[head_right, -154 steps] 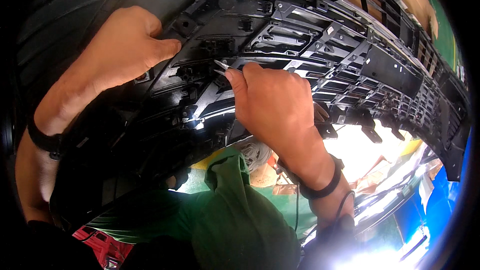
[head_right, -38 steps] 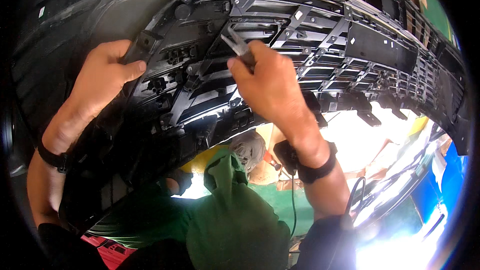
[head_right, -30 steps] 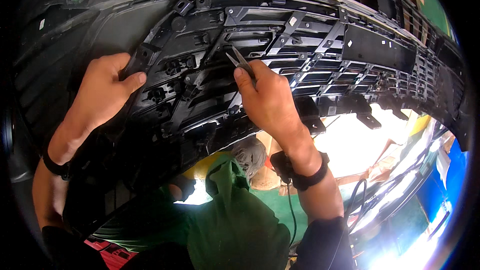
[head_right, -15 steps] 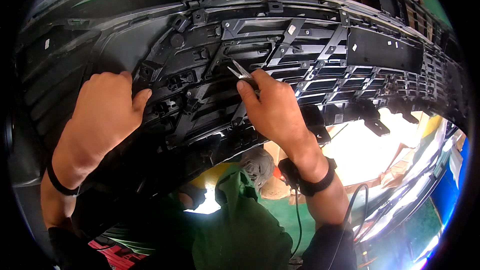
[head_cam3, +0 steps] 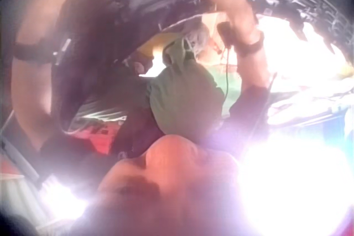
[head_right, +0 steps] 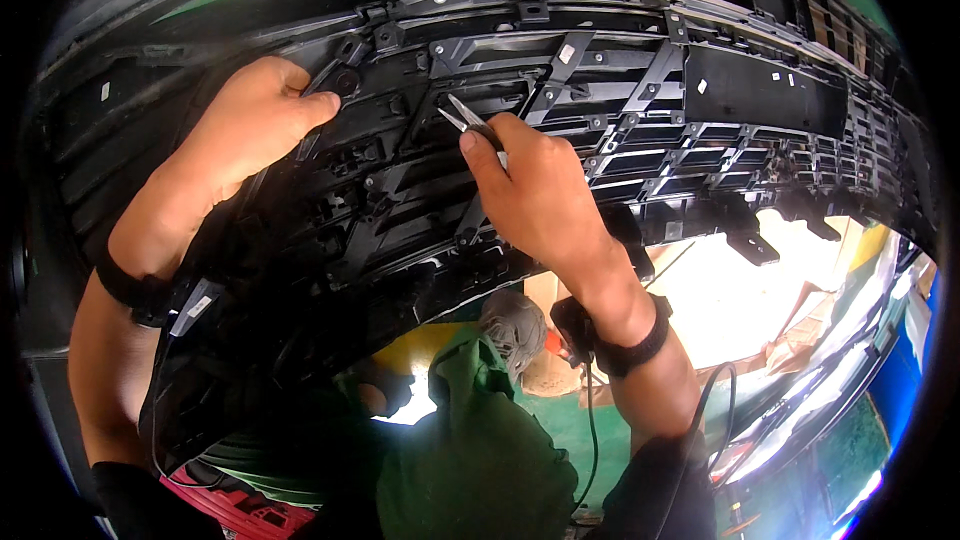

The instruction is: The person uses a screwdriver and a small pry tool to remove clips and fasteners from the interior of a black car bumper lying on a cardboard sheet.

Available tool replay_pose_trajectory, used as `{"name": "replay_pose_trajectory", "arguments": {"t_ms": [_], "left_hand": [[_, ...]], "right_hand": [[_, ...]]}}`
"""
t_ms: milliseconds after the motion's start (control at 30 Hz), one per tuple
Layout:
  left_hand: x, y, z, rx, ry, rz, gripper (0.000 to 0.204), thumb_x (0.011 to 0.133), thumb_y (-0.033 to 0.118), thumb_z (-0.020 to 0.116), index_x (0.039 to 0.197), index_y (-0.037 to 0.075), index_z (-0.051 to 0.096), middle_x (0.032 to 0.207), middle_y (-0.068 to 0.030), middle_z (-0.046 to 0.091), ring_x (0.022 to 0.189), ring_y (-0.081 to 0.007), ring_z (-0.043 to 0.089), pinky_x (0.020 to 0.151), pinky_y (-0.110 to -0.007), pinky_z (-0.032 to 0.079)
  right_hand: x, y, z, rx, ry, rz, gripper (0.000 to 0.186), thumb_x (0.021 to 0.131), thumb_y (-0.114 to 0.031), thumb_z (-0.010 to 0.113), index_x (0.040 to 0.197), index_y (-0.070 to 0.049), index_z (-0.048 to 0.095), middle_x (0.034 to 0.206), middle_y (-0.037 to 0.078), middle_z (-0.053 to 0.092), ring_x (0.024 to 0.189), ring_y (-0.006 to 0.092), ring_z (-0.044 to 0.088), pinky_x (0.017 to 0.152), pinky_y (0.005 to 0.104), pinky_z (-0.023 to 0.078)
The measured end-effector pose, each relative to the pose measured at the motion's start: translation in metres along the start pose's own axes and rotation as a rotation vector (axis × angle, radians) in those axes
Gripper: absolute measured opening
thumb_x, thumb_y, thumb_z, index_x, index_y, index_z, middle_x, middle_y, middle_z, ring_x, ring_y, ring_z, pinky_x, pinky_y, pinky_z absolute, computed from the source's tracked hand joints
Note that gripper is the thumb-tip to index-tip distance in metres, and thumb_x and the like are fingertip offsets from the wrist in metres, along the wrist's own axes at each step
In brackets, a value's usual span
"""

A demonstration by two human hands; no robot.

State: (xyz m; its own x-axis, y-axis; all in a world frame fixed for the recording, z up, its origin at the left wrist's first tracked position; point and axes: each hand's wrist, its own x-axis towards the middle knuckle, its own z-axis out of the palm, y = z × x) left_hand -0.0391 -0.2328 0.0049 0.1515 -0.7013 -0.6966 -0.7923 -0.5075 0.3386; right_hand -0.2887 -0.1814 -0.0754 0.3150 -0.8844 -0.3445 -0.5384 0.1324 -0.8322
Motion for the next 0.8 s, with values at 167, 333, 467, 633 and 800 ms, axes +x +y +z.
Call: {"name": "replay_pose_trajectory", "arguments": {"t_ms": [167, 333, 467, 633, 800], "left_hand": [[0.014, 0.001, -0.007, 0.129, -0.137, -0.027, 0.037, 0.087, 0.025, 0.076, 0.096, -0.011, 0.070, 0.085, -0.0147, 0.070, 0.079, -0.0192, 0.065, 0.072, -0.036, 0.050], [0.028, -0.010, -0.011, 0.270, -0.148, 0.019, 0.036, 0.084, 0.025, 0.077, 0.093, -0.010, 0.070, 0.086, -0.0135, 0.069, 0.079, -0.0185, 0.063, 0.071, -0.036, 0.049], [0.019, -0.023, -0.022, -0.144, -0.171, 0.262, 0.034, 0.083, 0.023, 0.077, 0.095, -0.008, 0.072, 0.089, -0.0112, 0.068, 0.085, -0.0176, 0.064, 0.074, -0.035, 0.049], [-0.001, -0.019, 0.001, -0.599, -0.189, -0.052, 0.039, 0.083, 0.028, 0.079, 0.102, -0.005, 0.072, 0.091, -0.0089, 0.068, 0.090, -0.0177, 0.065, 0.081, -0.033, 0.049], [0.013, -0.012, 0.025, 0.176, 0.165, -0.018, 0.055, 0.077, 0.052, 0.076, 0.092, -0.001, 0.075, 0.102, -0.0208, 0.074, 0.105, -0.0359, 0.070, 0.092, -0.041, 0.054]], "right_hand": [[0.027, -0.003, 0.006, -0.130, -0.033, -0.046, 0.030, 0.101, -0.028, 0.063, 0.090, 0.001, 0.064, 0.071, 0.025, 0.064, 0.068, 0.0447, 0.065, 0.062, 0.0487, 0.051], [0.045, -0.002, -0.003, -0.079, -0.180, 0.151, 0.044, 0.101, -0.040, 0.060, 0.083, 0.000, 0.065, 0.076, 0.023, 0.065, 0.080, 0.0427, 0.065, 0.074, 0.0479, 0.051], [0.041, 0.002, -0.004, -0.049, -0.147, 0.129, 0.045, 0.101, -0.042, 0.060, 0.083, -0.001, 0.065, 0.072, 0.021, 0.063, 0.076, 0.0419, 0.063, 0.071, 0.0470, 0.049], [0.037, 0.005, 0.002, -0.121, -0.153, 0.078, 0.048, 0.104, -0.045, 0.057, 0.088, -0.001, 0.067, 0.068, 0.014, 0.063, 0.064, 0.0262, 0.063, 0.065, 0.0371, 0.050], [0.036, 0.002, 0.001, -0.137, -0.132, 0.003, 0.046, 0.105, -0.041, 0.056, 0.085, -0.001, 0.066, 0.070, 0.018, 0.064, 0.068, 0.0353, 0.065, 0.066, 0.0430, 0.051]]}}
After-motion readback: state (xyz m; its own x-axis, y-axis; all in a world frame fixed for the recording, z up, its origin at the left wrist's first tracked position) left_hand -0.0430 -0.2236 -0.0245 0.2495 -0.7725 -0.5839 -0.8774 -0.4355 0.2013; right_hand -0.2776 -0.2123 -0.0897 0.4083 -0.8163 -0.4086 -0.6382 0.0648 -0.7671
